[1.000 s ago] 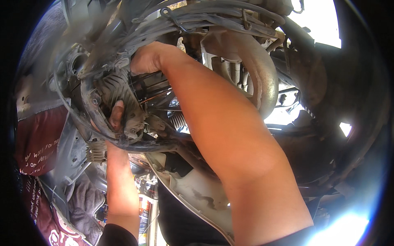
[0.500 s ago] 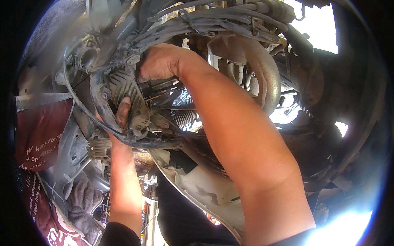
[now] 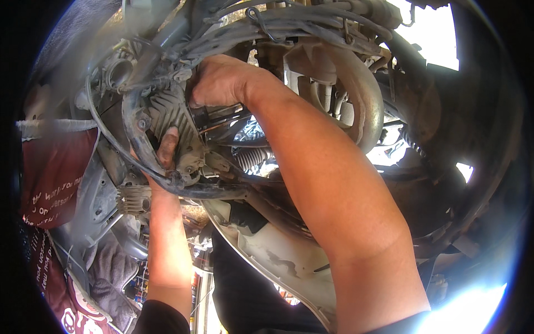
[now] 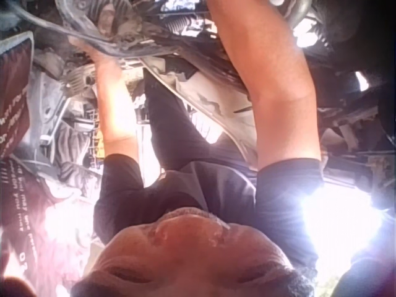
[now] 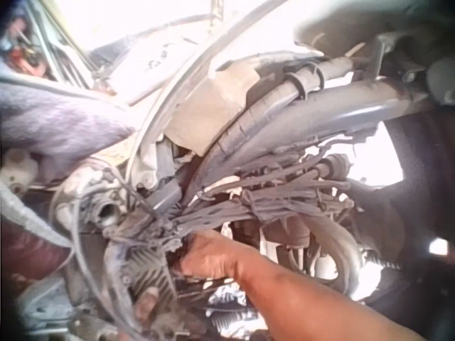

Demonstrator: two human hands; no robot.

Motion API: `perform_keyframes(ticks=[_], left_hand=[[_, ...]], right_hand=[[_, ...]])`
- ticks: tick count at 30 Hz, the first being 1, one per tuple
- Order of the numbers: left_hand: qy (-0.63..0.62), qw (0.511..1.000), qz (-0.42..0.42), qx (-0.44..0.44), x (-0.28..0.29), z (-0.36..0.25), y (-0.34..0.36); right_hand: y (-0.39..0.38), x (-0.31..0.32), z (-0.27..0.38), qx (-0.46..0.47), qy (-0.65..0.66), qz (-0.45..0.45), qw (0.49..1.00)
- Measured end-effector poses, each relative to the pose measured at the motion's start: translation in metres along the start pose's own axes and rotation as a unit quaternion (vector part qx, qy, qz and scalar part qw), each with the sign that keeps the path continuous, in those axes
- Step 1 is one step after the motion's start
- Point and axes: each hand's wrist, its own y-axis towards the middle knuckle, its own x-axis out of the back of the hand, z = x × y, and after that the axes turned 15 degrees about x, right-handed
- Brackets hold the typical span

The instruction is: The person removes the cylinder head from a scooter engine, inspects it, and places it on the ground. They then reposition the engine cover and continue working on the engine assembly.

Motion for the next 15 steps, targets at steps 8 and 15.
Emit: perform_keyframes(ticks=[8,15], left_hand=[[-0.009,1.0,0.013,-0.021,0.004,0.003,0.002],[-0.013,1.0,0.014,-0.016,0.002,0.007,0.003]], right_hand=[[-0.002,-0.005,-0.004,-0.003,0.057,-0.031,0.998],[0.003,-0.019,-0.012,0.003,0.108,-0.069,0.992]])
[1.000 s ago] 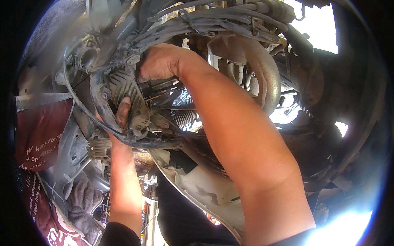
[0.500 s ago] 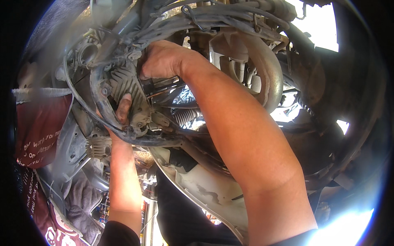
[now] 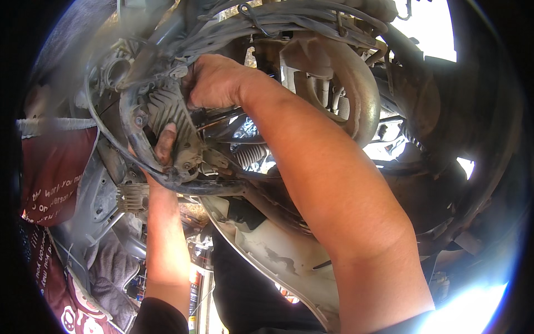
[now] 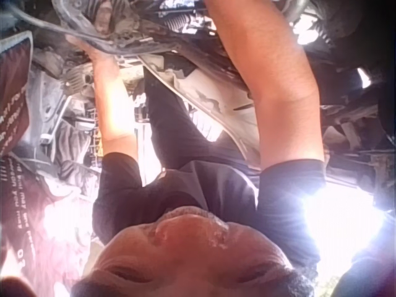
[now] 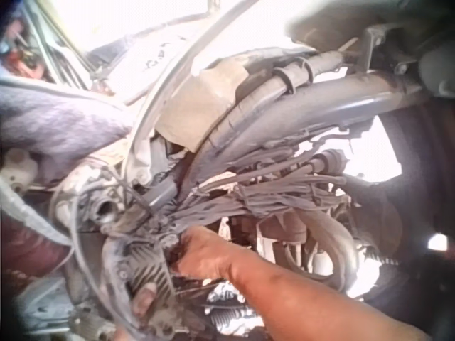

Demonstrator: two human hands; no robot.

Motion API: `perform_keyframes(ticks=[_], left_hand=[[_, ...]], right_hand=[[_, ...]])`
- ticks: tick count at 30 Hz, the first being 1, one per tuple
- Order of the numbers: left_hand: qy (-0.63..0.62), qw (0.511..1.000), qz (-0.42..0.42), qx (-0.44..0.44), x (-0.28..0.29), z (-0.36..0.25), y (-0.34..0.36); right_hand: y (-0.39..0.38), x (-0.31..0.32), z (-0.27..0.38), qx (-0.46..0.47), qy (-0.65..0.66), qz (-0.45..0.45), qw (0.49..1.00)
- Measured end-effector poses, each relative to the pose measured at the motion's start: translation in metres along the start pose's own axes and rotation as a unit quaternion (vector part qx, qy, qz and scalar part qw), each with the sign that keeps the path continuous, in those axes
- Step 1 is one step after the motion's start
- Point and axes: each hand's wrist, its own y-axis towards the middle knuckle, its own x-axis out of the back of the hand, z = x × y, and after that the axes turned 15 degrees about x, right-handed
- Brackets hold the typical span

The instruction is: The person removes the cylinder head from a scooter engine, inspects it, and places it on the ground. They then reposition the engine cover and continue working on the engine assembly.

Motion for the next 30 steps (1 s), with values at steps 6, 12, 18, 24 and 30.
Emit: perform_keyframes(ticks=[6,12,18,24,30], left_hand=[[0.024,0.999,0.004,-0.033,0.003,0.004,0.004],[0.036,0.999,-0.003,-0.04,0.005,0.006,0.003],[0.053,0.997,-0.022,-0.049,0.002,0.004,0.001],[0.055,0.998,-0.018,-0.04,0.003,0.005,0.001],[0.066,0.995,-0.027,-0.066,0.004,0.01,0.003]], right_hand=[[0.001,-0.003,-0.009,0.021,0.006,-0.013,1.0],[0.006,-0.012,-0.012,0.023,0.005,-0.036,0.999],[0.001,-0.011,-0.004,0.002,-0.042,-0.011,0.999],[0.013,0.012,-0.005,-0.009,-0.184,0.046,0.982],[0.03,0.01,-0.008,-0.039,-0.226,0.082,0.97]])
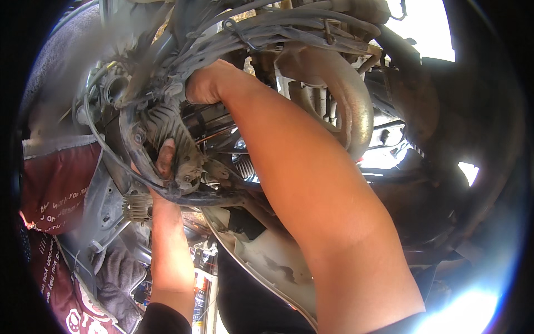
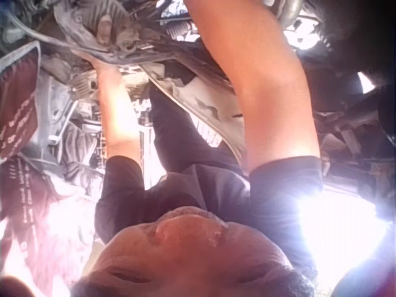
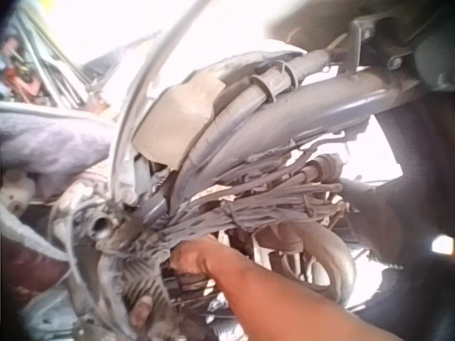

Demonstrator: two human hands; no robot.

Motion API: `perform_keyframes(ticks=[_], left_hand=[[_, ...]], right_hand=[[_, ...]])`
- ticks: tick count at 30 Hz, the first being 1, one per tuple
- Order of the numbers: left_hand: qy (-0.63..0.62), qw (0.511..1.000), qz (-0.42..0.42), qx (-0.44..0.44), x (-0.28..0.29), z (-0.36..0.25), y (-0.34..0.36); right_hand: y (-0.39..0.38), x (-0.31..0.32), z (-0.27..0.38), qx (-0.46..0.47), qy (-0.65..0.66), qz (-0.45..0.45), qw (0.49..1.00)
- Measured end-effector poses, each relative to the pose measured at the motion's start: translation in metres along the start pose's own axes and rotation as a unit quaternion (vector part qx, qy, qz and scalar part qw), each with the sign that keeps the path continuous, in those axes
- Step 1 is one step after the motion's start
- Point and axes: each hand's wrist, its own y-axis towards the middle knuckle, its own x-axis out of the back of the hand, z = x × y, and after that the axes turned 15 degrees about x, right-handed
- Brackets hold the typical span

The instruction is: The person removes the cylinder head from a scooter engine, inspects it, and places it on the ground. They then reposition the engine cover and continue working on the engine assembly.

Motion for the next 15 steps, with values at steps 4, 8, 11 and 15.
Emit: perform_keyframes(ticks=[4,8,11,15], left_hand=[[0.021,1.0,0.004,-0.02,0.003,-0.003,0.001],[-0.019,0.999,0.025,0.041,0.004,-0.01,0.0],[-0.034,0.998,0.019,0.041,0.002,-0.015,-0.002],[-0.056,0.996,0.03,0.07,0.002,-0.017,-0.001]], right_hand=[[0.014,-0.009,-0.001,0.011,0.023,-0.006,1.0],[0.017,-0.013,-0.004,0.024,0.015,0.021,0.999],[0.013,-0.013,-0.007,0.006,0.061,0.0,0.998],[0.014,-0.015,-0.01,0.008,0.041,0.01,0.999]])
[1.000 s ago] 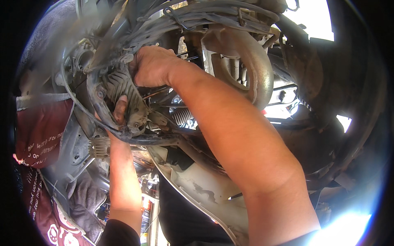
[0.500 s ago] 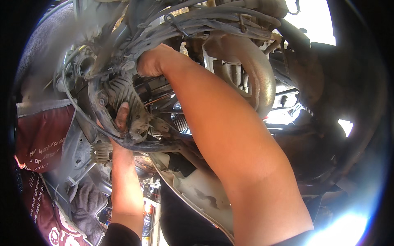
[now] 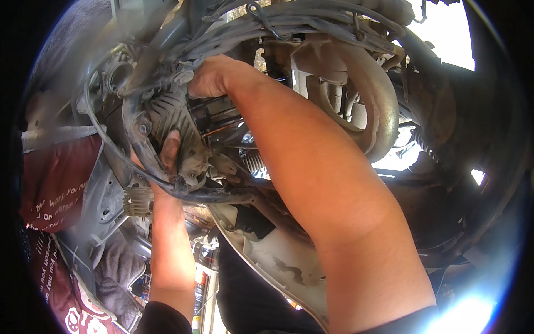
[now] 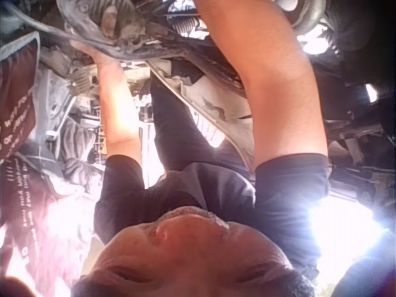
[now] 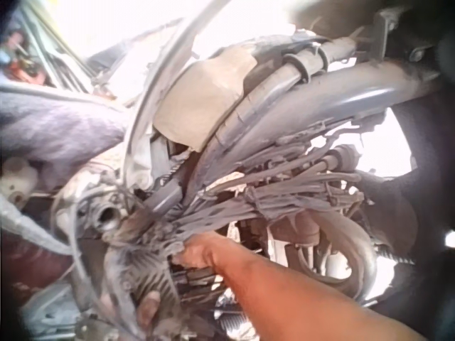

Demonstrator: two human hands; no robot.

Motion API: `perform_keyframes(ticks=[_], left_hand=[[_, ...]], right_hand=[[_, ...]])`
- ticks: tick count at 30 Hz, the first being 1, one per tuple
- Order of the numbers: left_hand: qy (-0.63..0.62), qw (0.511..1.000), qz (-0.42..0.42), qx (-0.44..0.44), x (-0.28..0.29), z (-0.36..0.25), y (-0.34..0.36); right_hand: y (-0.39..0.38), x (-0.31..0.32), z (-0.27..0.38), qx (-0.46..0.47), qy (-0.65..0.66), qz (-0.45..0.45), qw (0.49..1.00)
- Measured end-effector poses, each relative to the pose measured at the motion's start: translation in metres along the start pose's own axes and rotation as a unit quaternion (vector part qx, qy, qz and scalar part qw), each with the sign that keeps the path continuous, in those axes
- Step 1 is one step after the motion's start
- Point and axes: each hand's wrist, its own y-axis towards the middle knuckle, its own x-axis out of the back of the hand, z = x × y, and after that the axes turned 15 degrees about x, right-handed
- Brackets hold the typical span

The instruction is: The person removes the cylinder head from a scooter engine, inspects it, and places it on the ground. They then reposition the engine cover and continue working on the engine assembly.

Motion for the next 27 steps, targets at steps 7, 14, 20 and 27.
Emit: perform_keyframes(ticks=[7,14,20,27], left_hand=[[0.037,0.998,0.002,-0.045,0.005,0.001,0.005],[-0.071,0.995,0.038,0.05,0.004,0.003,0.005],[-0.106,0.99,0.057,0.071,0.005,0.005,0.004],[-0.108,0.99,0.059,0.067,0.003,0.005,0.004]], right_hand=[[0.001,-0.01,-0.002,0.051,-0.133,0.034,0.989],[-0.029,-0.004,0.019,0.036,0.028,-0.095,0.994],[-0.038,-0.015,0.018,0.077,0.167,-0.128,0.975],[-0.037,-0.026,0.019,0.113,0.124,-0.181,0.969]])
